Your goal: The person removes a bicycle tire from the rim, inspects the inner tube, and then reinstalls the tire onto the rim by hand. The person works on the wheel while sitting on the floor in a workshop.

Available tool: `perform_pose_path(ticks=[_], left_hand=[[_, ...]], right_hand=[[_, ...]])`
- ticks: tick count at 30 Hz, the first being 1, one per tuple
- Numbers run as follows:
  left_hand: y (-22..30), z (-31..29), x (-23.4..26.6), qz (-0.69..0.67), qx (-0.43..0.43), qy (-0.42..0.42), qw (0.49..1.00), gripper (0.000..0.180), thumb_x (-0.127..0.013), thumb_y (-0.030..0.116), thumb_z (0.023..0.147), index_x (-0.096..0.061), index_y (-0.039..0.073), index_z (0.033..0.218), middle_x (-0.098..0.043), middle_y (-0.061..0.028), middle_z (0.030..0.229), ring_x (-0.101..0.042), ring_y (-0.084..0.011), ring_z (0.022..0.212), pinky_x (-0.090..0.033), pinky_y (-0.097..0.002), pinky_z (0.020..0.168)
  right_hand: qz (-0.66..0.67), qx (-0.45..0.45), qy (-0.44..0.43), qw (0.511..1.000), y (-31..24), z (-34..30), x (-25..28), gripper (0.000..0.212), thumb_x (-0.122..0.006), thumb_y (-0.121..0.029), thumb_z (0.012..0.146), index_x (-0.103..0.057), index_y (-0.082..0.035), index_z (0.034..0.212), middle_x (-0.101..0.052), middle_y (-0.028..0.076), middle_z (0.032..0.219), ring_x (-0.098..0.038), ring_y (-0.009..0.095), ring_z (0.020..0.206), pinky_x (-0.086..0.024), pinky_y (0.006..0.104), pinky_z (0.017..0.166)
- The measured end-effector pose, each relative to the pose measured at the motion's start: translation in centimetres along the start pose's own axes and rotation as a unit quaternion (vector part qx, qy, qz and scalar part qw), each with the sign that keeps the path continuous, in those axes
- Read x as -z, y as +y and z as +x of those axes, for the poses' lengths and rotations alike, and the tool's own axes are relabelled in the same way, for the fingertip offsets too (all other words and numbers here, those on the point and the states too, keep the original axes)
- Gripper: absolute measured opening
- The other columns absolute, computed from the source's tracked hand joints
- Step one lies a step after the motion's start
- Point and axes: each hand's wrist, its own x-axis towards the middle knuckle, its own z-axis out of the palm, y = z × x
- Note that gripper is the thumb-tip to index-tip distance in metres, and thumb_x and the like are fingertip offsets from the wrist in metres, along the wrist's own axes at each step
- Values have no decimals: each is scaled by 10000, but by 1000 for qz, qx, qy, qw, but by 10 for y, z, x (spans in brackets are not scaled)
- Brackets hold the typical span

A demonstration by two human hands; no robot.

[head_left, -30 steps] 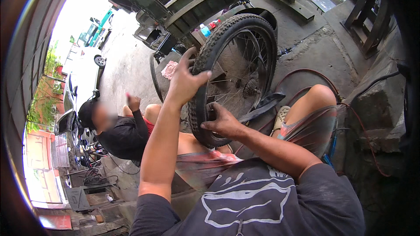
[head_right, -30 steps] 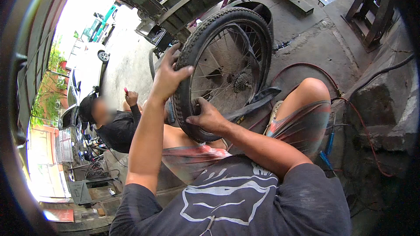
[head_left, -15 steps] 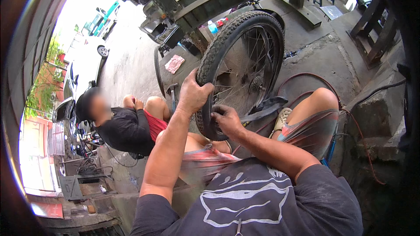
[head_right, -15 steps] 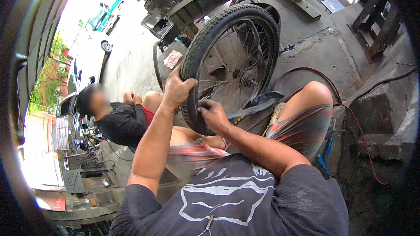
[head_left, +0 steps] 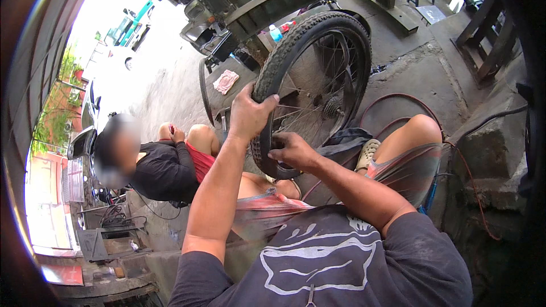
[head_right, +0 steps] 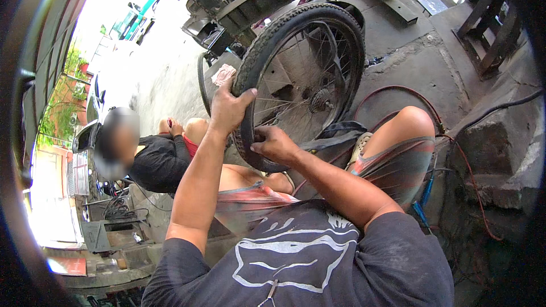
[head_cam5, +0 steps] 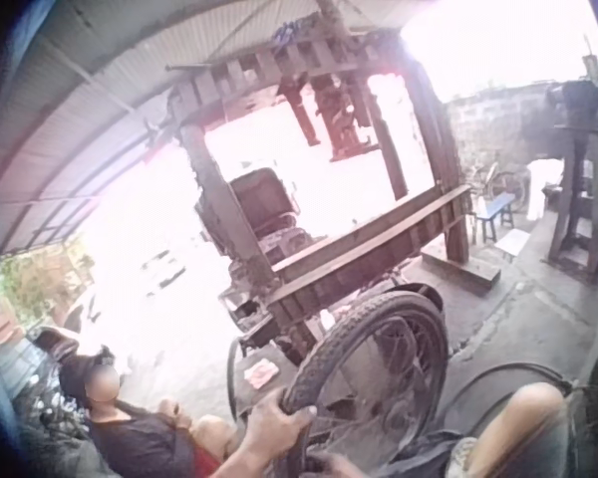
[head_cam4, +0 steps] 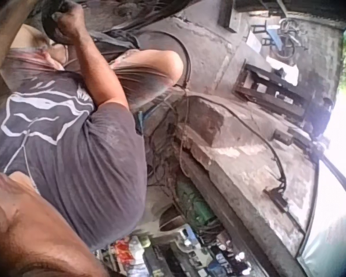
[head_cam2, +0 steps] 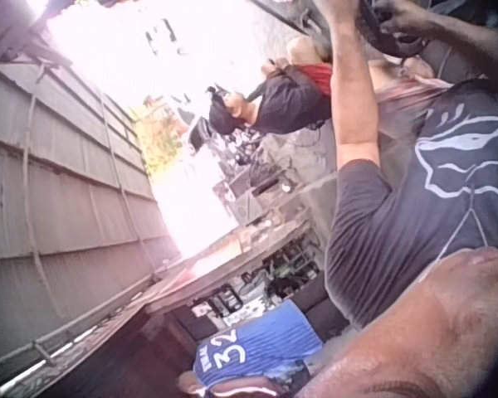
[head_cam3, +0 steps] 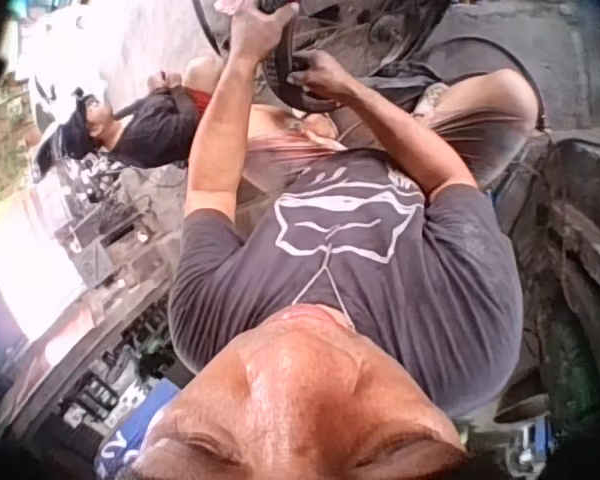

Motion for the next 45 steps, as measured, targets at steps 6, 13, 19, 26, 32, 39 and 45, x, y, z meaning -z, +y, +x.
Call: perform_pose_path(ticks=[6,13,19,26,32,39,45], left_hand=[[6,7,6,-12,0,10,1000,474,-844,337,885,-800,-39,1170,-842,-199,1015,-802,-309,928,-602,-423,912],[4,14,0,-17,-25,14,999,484,-856,344,892,-799,-53,1162,-843,-187,984,-805,-287,891,-610,-412,874],[-1,19,6,-17,-9,5,1000,467,-854,335,905,-798,-67,1136,-836,-172,908,-790,-250,795,-612,-392,788],[12,26,1,-22,-24,-1,999,431,-859,317,902,-807,-58,1109,-825,-129,868,-768,-205,744,-598,-374,727],[0,38,2,-63,-9,7,998,433,-863,319,906,-817,-58,1115,-828,-121,872,-768,-203,749,-596,-370,730],[13,44,-2,-63,29,-2,998,511,-890,353,889,-798,-63,1169,-824,-126,906,-768,-206,788,-602,-371,773],[-18,32,14,-203,-27,-169,964,992,-998,326,786,-549,-41,1591,-761,-142,1346,-736,-223,1143,-581,-397,1048]], right_hand=[[23,-52,21,998,47,-13,-27,399,-854,-107,873,-794,39,1239,-847,151,1119,-779,200,1021,-612,396,953],[82,-119,-24,989,66,-3,-30,450,-908,-167,836,-769,41,1210,-809,177,1071,-758,277,988,-597,448,927],[-295,-42,94,950,101,-18,-49,389,-853,-188,869,-790,-8,1207,-762,322,1199,-759,481,1152,-593,520,987],[-106,-36,9,994,127,-3,-41,411,-769,-175,893,-769,-33,1279,-805,288,1177,-779,446,1123,-592,519,978],[-240,-32,0,970,146,-8,-23,412,-827,-180,839,-780,-13,1212,-798,265,1137,-780,408,1081,-586,498,949],[-160,-46,-14,986,115,1,-30,409,-890,-252,841,-799,-27,1170,-829,228,1039,-814,389,1019,-603,511,904],[-198,-47,-36,978,109,8,-16,384,-873,-225,910,-768,-5,1208,-822,226,1140,-790,348,1077,-584,469,942]])
